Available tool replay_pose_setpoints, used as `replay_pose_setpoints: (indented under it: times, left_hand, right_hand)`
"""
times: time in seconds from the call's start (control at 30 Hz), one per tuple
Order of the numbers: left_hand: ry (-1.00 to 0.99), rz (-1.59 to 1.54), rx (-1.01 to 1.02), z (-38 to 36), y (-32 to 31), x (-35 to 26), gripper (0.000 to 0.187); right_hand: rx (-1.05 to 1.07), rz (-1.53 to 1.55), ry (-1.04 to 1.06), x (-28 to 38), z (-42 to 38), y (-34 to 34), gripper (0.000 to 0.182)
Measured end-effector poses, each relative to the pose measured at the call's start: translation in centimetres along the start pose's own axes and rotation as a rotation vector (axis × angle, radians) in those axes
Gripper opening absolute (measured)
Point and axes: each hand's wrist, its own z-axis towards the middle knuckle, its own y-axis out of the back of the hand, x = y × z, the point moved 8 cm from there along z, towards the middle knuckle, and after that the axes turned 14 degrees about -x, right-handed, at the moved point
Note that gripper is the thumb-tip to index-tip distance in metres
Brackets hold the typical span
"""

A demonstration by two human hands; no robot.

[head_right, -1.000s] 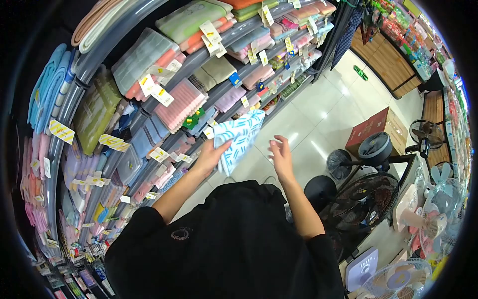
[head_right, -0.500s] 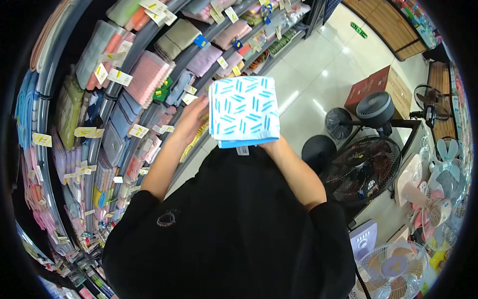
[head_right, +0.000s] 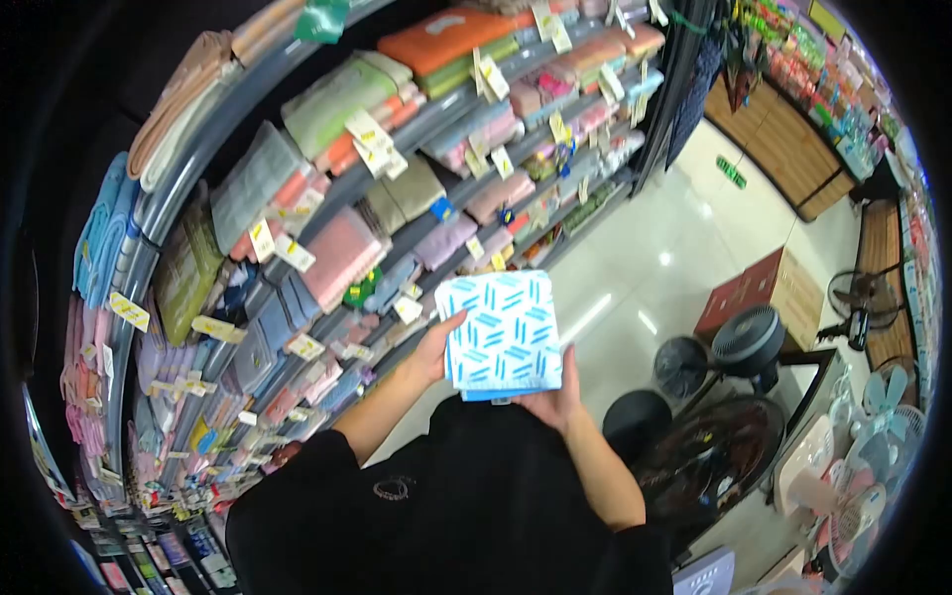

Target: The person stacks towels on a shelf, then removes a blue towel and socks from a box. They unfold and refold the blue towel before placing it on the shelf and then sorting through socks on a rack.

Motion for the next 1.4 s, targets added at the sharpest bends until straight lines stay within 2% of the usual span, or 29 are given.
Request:
replay_pose_setpoints:
  times: [0.07,0.13,0.17,0.23,0.3,0.37,0.4,0.43,0.47,0.5,0.57,0.6,0.63,0.67,0.77,0.83,0.93,1.03,1.2,1.33,1.37,1.4]
  left_hand:
    - [-0.013,0.014,0.024,0.5,0.0,-1.6,0.052]
    - [0.015,0.013,0.061,1.3,-0.3,-2.6,0.051]
    - [0.033,0.017,0.098,1.7,-0.8,-3.2,0.051]
    - [0.028,0.044,0.114,2.7,-1.3,-4.4,0.051]
    - [0.040,0.076,0.121,3.4,-1.6,-5.1,0.051]
    - [0.078,0.146,0.054,4.6,-1.1,-5.5,0.051]
    - [0.015,0.158,0.056,4.5,-1.7,-6.2,0.052]
    - [-0.049,0.139,0.040,4.4,-2.3,-7.0,0.054]
    - [-0.011,0.051,0.014,5.0,-1.6,-7.1,0.056]
    - [-0.073,0.040,0.009,6.4,-0.2,-7.6,0.057]
    - [-0.170,0.072,0.006,7.2,0.6,-8.2,0.056]
    - [-0.106,-0.020,0.034,7.2,0.5,-8.2,0.050]
    - [-0.233,0.056,0.040,6.4,-0.6,-9.1,0.048]
    - [-0.235,0.099,-0.038,5.4,-0.8,-9.4,0.048]
    - [-0.361,0.149,-0.060,4.9,-2.3,-10.5,0.050]
    - [-0.423,0.157,-0.093,5.5,-2.3,-10.9,0.051]
    - [-0.510,0.168,-0.175,5.9,-2.5,-11.3,0.052]
    - [-0.557,0.200,-0.238,7.0,-3.8,-10.5,0.052]
    - [-0.577,0.272,-0.308,8.3,-7.0,-8.6,0.054]
    - [-0.595,0.163,-0.294,9.8,-9.6,-8.2,0.060]
    - [-0.635,0.142,-0.299,10.1,-10.3,-8.5,0.061]
    - [-0.685,0.126,-0.373,10.1,-10.3,-8.7,0.055]
  right_hand:
    - [0.058,-0.065,0.042,0.9,0.6,0.5,0.075]
    - [0.040,-0.473,0.231,2.8,1.9,2.2,0.069]
    - [0.053,-0.490,0.238,3.6,2.5,1.4,0.069]
    - [-0.129,-0.724,0.471,6.8,3.5,0.9,0.067]
    - [-0.167,-0.772,0.468,8.8,4.1,-2.0,0.060]
    - [-0.196,-0.873,0.582,10.8,4.9,-4.5,0.053]
    - [-0.187,-0.926,0.661,11.5,5.5,-5.4,0.051]
    - [-0.208,-0.941,0.627,12.2,6.6,-5.3,0.049]
    - [-0.161,-0.951,0.701,12.9,7.5,-5.9,0.049]
    - [-0.111,-0.961,0.770,13.5,8.5,-6.8,0.049]
    - [-0.068,-0.948,0.770,14.1,10.1,-8.1,0.046]
    - [-0.041,-0.987,0.805,14.5,11.1,-8.7,0.043]
    - [-0.016,-1.029,0.838,14.9,11.9,-9.3,0.041]
    - [0.021,-1.046,0.858,15.3,12.4,-10.1,0.040]
    - [-0.007,-1.202,0.924,16.6,13.8,-10.7,0.043]
    - [0.007,-1.190,0.911,17.4,14.2,-10.7,0.045]
    - [-0.018,-1.139,0.531,17.7,15.9,-8.8,0.045]
    - [0.010,-1.169,0.443,19.4,16.0,-7.8,0.043]
    - [0.133,-1.191,0.539,23.4,15.4,-7.6,0.043]
    - [0.078,-1.149,0.460,26.3,16.6,-5.9,0.042]
    - [0.003,-1.244,0.414,27.1,16.5,-6.3,0.043]
    - [0.004,-1.275,0.466,28.0,16.2,-7.5,0.046]
